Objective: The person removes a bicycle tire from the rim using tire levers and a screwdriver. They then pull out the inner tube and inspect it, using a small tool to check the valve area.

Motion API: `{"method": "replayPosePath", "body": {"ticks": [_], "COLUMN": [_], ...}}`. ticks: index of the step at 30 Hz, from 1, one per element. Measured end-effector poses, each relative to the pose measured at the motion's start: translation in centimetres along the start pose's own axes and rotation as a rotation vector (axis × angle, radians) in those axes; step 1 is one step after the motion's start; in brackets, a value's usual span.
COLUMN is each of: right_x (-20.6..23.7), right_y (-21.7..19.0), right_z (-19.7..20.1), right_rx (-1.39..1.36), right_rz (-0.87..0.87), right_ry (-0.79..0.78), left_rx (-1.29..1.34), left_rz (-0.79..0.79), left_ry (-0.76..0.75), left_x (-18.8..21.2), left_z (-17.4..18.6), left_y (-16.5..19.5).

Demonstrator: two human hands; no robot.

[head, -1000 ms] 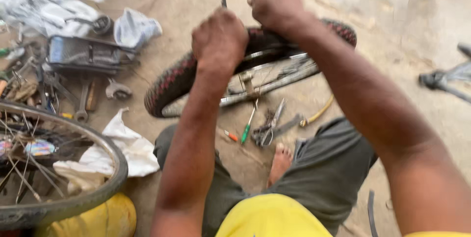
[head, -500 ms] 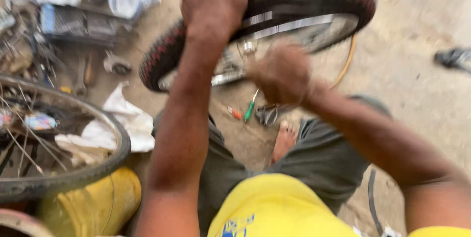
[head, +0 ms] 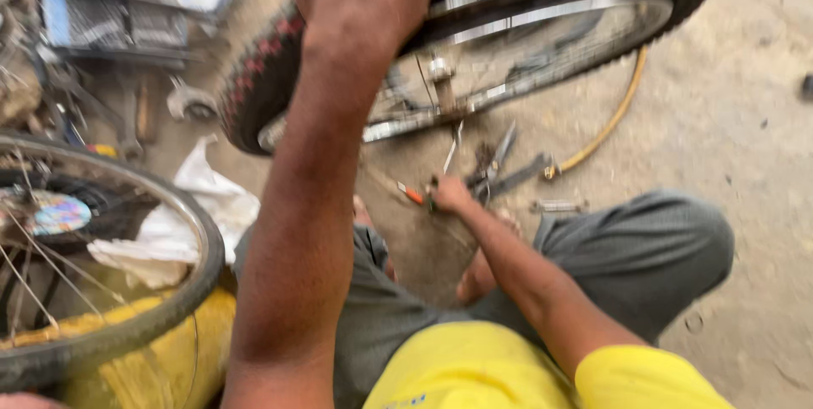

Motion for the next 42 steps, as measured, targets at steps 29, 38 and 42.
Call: {"method": "replayPosePath", "body": {"ticks": [29, 38, 42], "right_x": [27.3, 27.7, 24.9], "right_y": [-3.8, -2.0, -1.6], "right_z": [47.9, 51.2, 52.3], "right_rx": [0.067, 0.176, 0.09], "right_rz": [0.309, 0.145, 0.187], "right_ry": [0.644, 0.678, 0.592], "left_rx": [-0.121, -0.185, -0.218], "left_rz": [-0.155, -0.139, -0.158], "left_ry": [-0.202, -0.325, -0.37], "left_x": [-5.1, -5.9, -6.4], "left_z": [0.2, -0.6, -2.1], "left_y": [9.3, 10.4, 11.1]}}
Point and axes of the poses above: each hand's wrist, its own x-axis away from the middle knuckle, its own z-axis out of the back of the hand, y = z × x, the point moved 9 cm from there along -x, towards the middle knuckle, and after that the axes turned 6 degrees about y, right-handed, at the moved point
